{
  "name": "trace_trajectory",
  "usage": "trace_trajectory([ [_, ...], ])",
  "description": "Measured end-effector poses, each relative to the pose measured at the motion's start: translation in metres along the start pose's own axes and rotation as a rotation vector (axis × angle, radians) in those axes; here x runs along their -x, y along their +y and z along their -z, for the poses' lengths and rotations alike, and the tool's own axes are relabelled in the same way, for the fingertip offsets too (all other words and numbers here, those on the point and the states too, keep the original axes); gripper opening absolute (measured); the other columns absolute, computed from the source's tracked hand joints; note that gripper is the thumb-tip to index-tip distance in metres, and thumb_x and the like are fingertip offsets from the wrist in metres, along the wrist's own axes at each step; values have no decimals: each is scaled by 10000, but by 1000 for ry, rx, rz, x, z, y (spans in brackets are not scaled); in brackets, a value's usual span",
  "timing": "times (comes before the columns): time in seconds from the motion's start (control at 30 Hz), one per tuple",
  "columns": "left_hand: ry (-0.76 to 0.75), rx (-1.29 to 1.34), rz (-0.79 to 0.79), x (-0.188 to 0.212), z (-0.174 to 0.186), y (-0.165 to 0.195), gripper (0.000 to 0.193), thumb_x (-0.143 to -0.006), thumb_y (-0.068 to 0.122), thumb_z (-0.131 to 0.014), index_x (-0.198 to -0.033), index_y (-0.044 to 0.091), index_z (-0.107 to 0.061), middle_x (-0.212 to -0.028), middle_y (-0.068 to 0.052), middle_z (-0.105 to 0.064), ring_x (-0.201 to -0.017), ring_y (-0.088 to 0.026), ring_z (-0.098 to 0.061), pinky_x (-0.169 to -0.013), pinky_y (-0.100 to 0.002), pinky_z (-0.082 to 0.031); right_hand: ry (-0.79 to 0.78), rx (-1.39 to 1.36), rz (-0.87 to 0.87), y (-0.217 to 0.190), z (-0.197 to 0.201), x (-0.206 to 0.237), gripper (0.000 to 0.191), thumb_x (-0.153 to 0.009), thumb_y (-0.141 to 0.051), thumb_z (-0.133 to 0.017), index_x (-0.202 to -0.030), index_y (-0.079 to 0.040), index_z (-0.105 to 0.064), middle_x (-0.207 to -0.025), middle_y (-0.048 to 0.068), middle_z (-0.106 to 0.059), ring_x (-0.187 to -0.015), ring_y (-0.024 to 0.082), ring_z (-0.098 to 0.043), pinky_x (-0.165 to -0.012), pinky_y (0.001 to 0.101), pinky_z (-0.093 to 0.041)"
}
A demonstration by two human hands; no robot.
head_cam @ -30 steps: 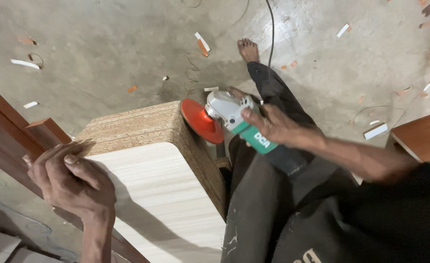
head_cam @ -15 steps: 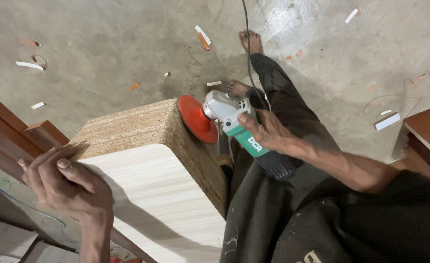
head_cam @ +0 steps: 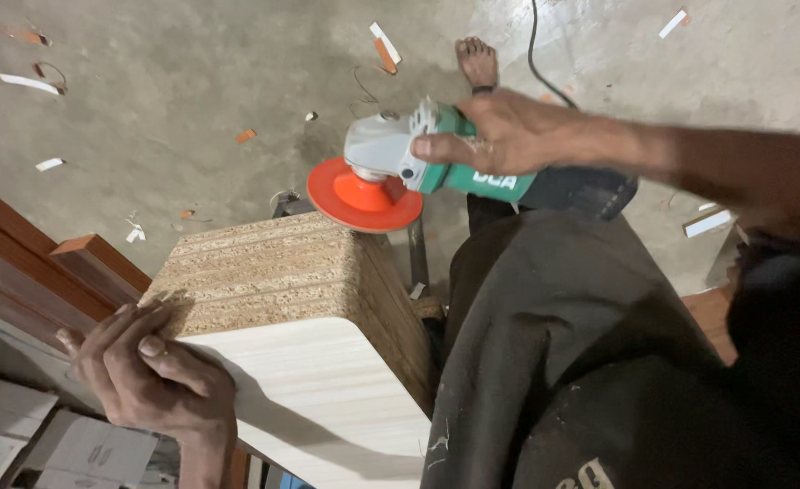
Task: The person uses an angle grinder with a sanding disc to smooth the edges and corners of a rectangular wooden board. They hold the board steady with one hand while operating the tool with the other, then briefly reposition the board before continuing to sand additional edges.
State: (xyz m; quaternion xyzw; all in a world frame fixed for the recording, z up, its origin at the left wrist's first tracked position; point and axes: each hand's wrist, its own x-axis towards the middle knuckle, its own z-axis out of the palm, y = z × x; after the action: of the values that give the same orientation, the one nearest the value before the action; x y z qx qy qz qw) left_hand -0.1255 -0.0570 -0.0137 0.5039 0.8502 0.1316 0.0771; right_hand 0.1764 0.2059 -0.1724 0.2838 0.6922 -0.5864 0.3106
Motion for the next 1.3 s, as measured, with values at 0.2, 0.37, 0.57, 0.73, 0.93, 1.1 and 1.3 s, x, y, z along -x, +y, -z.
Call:
trace_trajectory([
  [0.2, -24, 3, 4, 5, 1, -4, 399, -1198, 255, -359, -1037, 31, -646, -1050, -106, -680, -1159, -270, -641, -1321, -544, -308, 80, 136, -64, -11, 42, 2, 976, -887, -790, -362, -1000, 146, -612, -492, 136, -496, -460, 274, -669, -323, 422, -504],
  [0.37, -24, -2, -3, 7, 0, -8, 378, -1185, 243, -365, -1070, 48, -669, -1048, -109, -693, -1177, -274, -647, -1305, -521, -331, 21, 153, -70, -14, 53, 6, 1044, -902, -791, -378, -1248, 192, -431, -502, 180, -527, -487, 286, -697, -318, 379, -532],
  [0.57, -3, 3, -31, 8, -2, -11, 361, -1184, 210, -368, -1087, 31, -667, -1093, -119, -691, -1169, -266, -653, -1287, -517, -380, -69, 165, -70, -15, 49, 1, 987, -843, -831, -358, -1040, 101, -613, -527, 157, -526, -525, 295, -710, -385, 447, -565],
  [0.73, 14, 6, -6, 9, -1, -7, 343, -1184, 190, -384, -1088, 27, -670, -1132, -121, -689, -1162, -268, -663, -1274, -513, -395, -92, 115, 75, -25, 50, -8, 933, -797, -871, -305, -927, -41, -710, -572, 83, -432, -503, 247, -637, -371, 450, -568],
  [0.93, 7, -3, -4, 7, -1, -7, 335, -1174, 190, -388, -1096, 32, -673, -1143, -117, -688, -1155, -262, -665, -1270, -518, -397, -168, 187, 0, -53, 56, -26, 848, -777, -878, -356, -762, -74, -626, -459, 23, -418, -396, 178, -555, -329, 431, -448],
  [1.1, -21, -6, -4, 7, 0, -5, 346, -1178, 169, -369, -1059, 27, -662, -1111, -102, -685, -1196, -265, -644, -1292, -515, -382, -189, 198, 64, -71, 60, -31, 811, -776, -876, -381, -508, -127, -538, -399, -22, -329, -328, 158, -478, -282, 387, -375],
  [1.3, 22, 18, -30, 4, -3, -4, 347, -1191, 182, -414, -1057, 30, -695, -1087, -104, -691, -1151, -262, -643, -1247, -506, -403, -189, 150, -11, -54, 51, -16, 839, -785, -853, -364, -992, -86, -634, -495, 30, -440, -401, 172, -585, -303, 396, -449],
])
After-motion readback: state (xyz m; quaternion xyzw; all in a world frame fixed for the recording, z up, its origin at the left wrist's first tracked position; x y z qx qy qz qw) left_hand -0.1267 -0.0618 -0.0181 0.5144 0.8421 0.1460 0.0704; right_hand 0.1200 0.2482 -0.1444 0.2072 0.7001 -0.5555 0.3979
